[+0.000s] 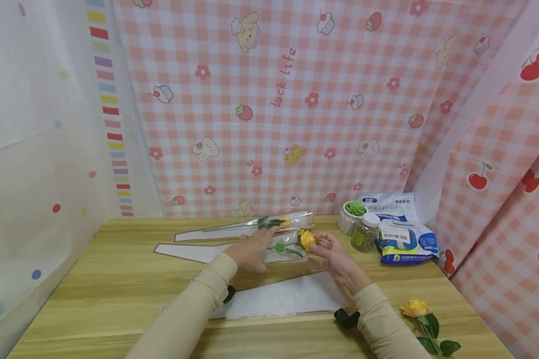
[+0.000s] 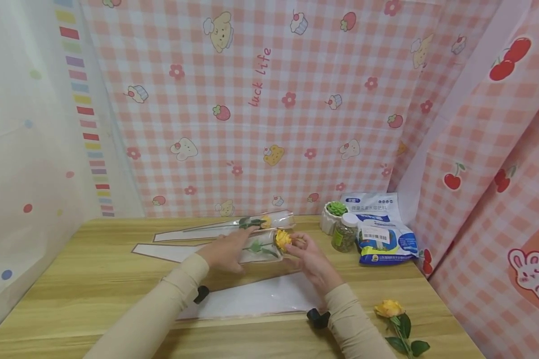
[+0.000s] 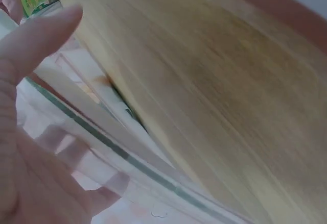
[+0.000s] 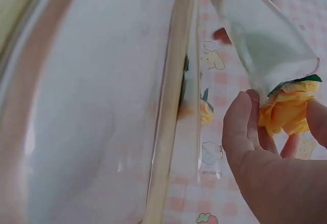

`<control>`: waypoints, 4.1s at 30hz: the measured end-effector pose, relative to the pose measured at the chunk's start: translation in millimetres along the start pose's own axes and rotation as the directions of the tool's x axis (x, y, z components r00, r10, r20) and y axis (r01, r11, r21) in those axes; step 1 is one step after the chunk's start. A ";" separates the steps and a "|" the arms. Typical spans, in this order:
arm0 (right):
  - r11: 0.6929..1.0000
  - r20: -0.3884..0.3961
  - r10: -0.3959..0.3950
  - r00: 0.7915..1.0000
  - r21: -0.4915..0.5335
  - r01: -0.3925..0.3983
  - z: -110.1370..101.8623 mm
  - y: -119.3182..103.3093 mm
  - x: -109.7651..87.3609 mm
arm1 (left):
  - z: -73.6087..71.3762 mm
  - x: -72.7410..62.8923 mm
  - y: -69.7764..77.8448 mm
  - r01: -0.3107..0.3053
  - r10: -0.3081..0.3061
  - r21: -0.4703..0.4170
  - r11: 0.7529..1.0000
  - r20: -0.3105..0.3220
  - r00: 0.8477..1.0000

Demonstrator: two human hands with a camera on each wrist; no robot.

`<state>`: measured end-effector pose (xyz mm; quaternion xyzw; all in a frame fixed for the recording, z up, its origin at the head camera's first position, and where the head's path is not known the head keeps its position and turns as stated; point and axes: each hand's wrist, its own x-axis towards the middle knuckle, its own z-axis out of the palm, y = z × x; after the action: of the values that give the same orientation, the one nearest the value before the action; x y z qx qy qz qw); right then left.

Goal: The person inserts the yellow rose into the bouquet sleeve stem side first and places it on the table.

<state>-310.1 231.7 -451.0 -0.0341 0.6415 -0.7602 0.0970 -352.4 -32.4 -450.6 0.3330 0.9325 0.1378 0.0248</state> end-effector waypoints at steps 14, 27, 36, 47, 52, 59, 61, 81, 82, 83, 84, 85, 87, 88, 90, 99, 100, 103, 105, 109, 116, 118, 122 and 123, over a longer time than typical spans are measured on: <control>0.960 -0.017 -0.066 0.998 -0.273 0.059 12.9 1.0 -2.7 | -0.2 -0.4 1.8 -0.029 0.029 -0.020 0.999 -0.018 0.999; 0.922 0.136 0.029 0.990 -0.387 0.026 18.5 1.6 -6.5 | 3.6 2.2 6.5 -0.047 0.050 0.078 0.996 -0.040 0.998; 0.928 0.009 0.029 1.000 -0.372 -0.024 21.4 5.6 -3.3 | 6.1 1.1 5.1 -0.036 0.041 0.085 0.996 -0.054 0.998; 0.967 -0.069 0.045 0.997 -0.249 -0.061 2.2 2.0 1.3 | 6.7 -21.4 -31.8 0.030 -0.027 0.064 0.998 -0.041 0.999; 0.976 -0.039 0.071 0.997 -0.204 -0.078 -10.6 4.2 6.6 | 5.4 -37.6 -57.4 0.021 -0.019 0.041 0.999 -0.050 0.999; 0.959 -0.035 0.156 0.987 -0.234 -0.160 -25.0 4.9 22.5 | 0.1 -54.5 -80.6 0.067 -0.065 0.049 0.997 -0.042 0.997; 0.954 -0.049 0.181 0.982 -0.232 -0.188 -27.2 3.7 27.8 | -2.3 -57.9 -82.9 0.068 -0.067 0.025 0.997 -0.050 0.997; 0.938 -0.088 0.142 0.986 -0.307 -0.163 -30.5 -1.4 37.5 | -20.7 -79.4 -90.9 0.177 -0.174 0.064 0.982 -0.042 0.984; 0.926 -0.092 0.123 0.988 -0.346 -0.148 -31.8 -3.4 34.2 | -23.8 -82.6 -90.1 0.171 -0.169 0.060 0.983 -0.045 0.985; 0.909 -0.101 0.103 0.990 -0.394 -0.135 -33.5 -5.4 30.5 | -26.5 -86.1 -89.2 0.167 -0.164 0.053 0.985 -0.045 0.985; 0.890 -0.104 0.087 0.991 -0.439 -0.124 -35.6 -6.8 26.9 | -29.7 -90.4 -87.4 0.160 -0.158 0.050 0.986 -0.045 0.986; 0.867 -0.105 0.072 0.992 -0.485 -0.114 -37.6 -8.7 22.9 | -32.7 -94.9 -85.5 0.153 -0.150 0.048 0.987 -0.045 0.988; 0.837 -0.073 0.057 0.996 -0.540 -0.087 -42.0 -11.7 15.1 | -37.8 -105.1 -80.8 0.130 -0.127 0.058 0.990 -0.047 0.991; 0.825 -0.045 0.056 0.997 -0.561 -0.071 -44.1 -13.0 11.6 | -39.5 -110.3 -78.7 0.116 -0.113 0.067 0.991 -0.053 0.992; 0.799 0.019 0.069 0.997 -0.600 -0.044 -48.2 -15.1 5.7 | -40.8 -120.5 -74.7 0.084 -0.078 0.090 0.992 -0.059 0.995; 0.647 0.365 0.142 0.920 -0.738 0.193 -63.4 -20.9 -6.3 | -42.1 -170.2 -51.2 0.021 -0.019 -0.024 0.999 0.095 0.995; 0.636 0.385 0.135 0.913 -0.740 0.218 -64.8 -20.6 -6.5 | -39.9 -172.8 -51.3 0.009 -0.007 -0.020 1.000 0.090 0.996; 0.600 0.399 0.097 0.912 -0.755 0.266 -66.0 -18.9 -6.2 | -31.5 -177.5 -56.5 -0.051 0.050 0.018 0.999 0.063 0.997; 0.579 0.396 0.092 0.913 -0.768 0.275 -64.3 -18.6 -6.5 | -27.1 -180.8 -61.0 -0.068 0.066 0.032 0.997 0.044 0.997; 0.588 0.399 0.167 0.902 -0.774 0.234 -59.6 -15.1 -6.4 | -20.4 -188.3 -68.6 -0.046 0.045 0.028 0.999 0.034 0.998; 0.521 0.442 0.209 0.872 -0.805 0.283 -52.6 -5.2 -10.6 | -12.6 -192.0 -74.4 -0.064 0.067 0.060 0.996 -0.062 0.996; 0.467 0.443 0.215 0.870 -0.829 0.307 -50.5 -3.1 -11.6 | -11.7 -191.1 -74.6 -0.053 0.059 0.080 0.995 -0.071 0.996; 0.392 0.410 0.233 0.882 -0.870 0.301 -45.9 -0.3 -12.6 | -12.3 -189.1 -72.7 0.010 -0.003 0.092 0.996 -0.075 0.997; 0.382 0.404 0.234 0.885 -0.875 0.298 -45.0 0.2 -12.8 | -12.5 -188.6 -72.1 0.023 -0.016 0.095 0.995 -0.076 0.997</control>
<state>-305.5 277.8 -458.2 -0.2760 0.9090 -0.2426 0.1966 -251.9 -207.2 -466.9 0.3194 0.9414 0.1049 -0.0250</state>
